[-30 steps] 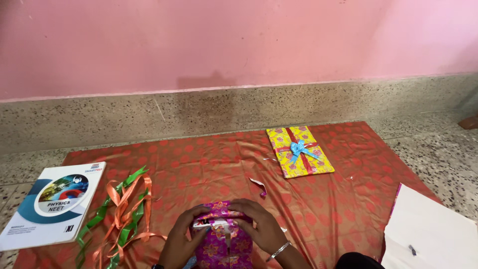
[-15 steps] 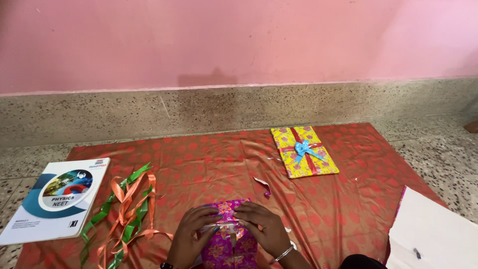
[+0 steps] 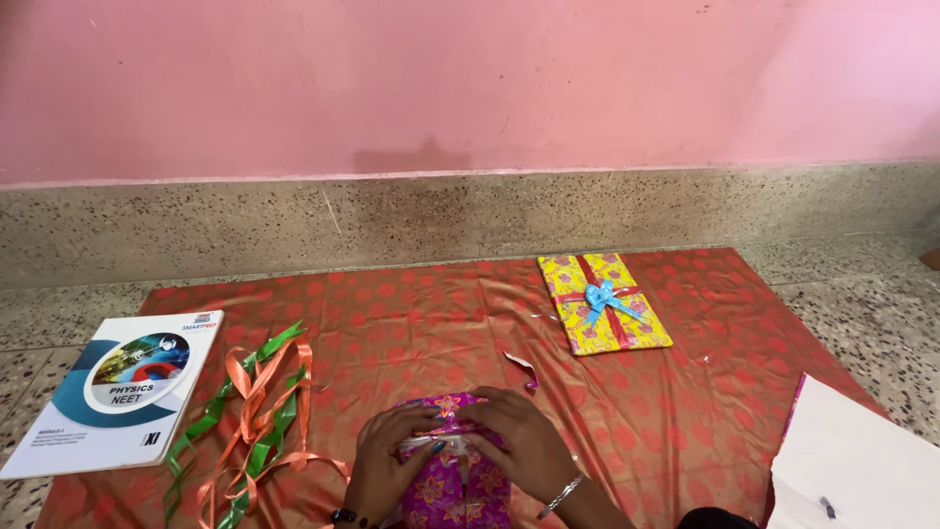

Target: The person wraps a small rectangular box with purple floral wrapping paper, folds the edges, and secures the paper with clear adhesive tape. They smooth the surface and adjust the package while sitting on a patterned mat.

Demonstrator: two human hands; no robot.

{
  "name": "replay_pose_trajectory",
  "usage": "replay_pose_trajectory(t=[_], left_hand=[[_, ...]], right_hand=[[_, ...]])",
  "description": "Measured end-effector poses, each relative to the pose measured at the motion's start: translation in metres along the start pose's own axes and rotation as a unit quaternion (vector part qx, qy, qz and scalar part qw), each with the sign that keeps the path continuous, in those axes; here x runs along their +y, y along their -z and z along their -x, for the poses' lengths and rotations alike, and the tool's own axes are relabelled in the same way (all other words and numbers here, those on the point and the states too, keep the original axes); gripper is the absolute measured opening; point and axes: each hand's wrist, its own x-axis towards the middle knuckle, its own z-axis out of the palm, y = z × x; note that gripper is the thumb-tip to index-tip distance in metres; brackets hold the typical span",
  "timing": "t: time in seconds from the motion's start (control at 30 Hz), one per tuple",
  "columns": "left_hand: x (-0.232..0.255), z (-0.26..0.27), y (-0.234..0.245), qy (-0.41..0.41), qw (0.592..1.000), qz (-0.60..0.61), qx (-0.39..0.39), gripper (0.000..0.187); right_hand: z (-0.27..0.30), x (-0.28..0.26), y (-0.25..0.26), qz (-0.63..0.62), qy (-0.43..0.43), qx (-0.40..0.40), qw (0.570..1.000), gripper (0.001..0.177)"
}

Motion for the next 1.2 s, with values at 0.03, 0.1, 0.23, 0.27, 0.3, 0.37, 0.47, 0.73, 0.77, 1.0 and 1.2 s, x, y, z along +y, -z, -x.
replay_pose_trajectory(t=[0.03,0.1,0.23,0.27,0.3,0.37,0.47,0.73,0.77,1.0,1.2], left_hand=[[-0.002,-0.001,-0.001,0.004,1.0,-0.002,-0.001,0.024],[-0.006,-0.003,-0.003,0.011,1.0,-0.006,-0.005,0.025],[-0.008,-0.005,-0.005,0.028,1.0,-0.006,0.0,0.025],[-0.008,-0.006,-0.005,0.033,0.999,-0.009,0.002,0.025],[-0.008,-0.006,-0.006,0.038,0.999,-0.012,0.003,0.025],[-0.008,-0.007,-0.006,0.038,0.999,-0.005,0.002,0.025],[-0.008,-0.007,-0.006,0.033,0.999,-0.012,0.01,0.025],[-0.003,-0.007,-0.007,0.041,0.999,-0.018,0.019,0.022],[-0.002,-0.007,-0.007,0.046,0.999,-0.018,0.018,0.022],[-0.003,-0.009,-0.008,0.048,0.999,-0.015,0.016,0.023],[-0.007,-0.006,-0.011,0.02,0.999,-0.021,0.027,0.023]], right_hand=[[-0.003,-0.003,0.0,-0.012,-0.007,0.0,1.0,0.034],[-0.01,-0.008,-0.004,-0.052,-0.072,-0.031,0.996,0.033],[-0.019,-0.009,-0.012,-0.147,-0.189,-0.023,0.971,0.025],[-0.021,-0.009,-0.015,-0.132,-0.173,-0.011,0.976,0.022],[-0.021,-0.009,-0.018,-0.117,-0.159,0.001,0.98,0.02],[-0.021,-0.008,-0.02,-0.093,-0.143,0.018,0.985,0.017],[-0.023,-0.007,-0.023,-0.088,-0.145,0.032,0.985,0.014],[-0.024,-0.013,-0.027,-0.166,-0.218,0.056,0.96,0.013],[-0.024,-0.012,-0.027,-0.165,-0.225,0.054,0.959,0.014],[-0.025,-0.009,-0.03,-0.179,-0.269,0.052,0.945,0.015],[-0.029,0.0,-0.034,-0.17,-0.294,0.037,0.94,0.018]])
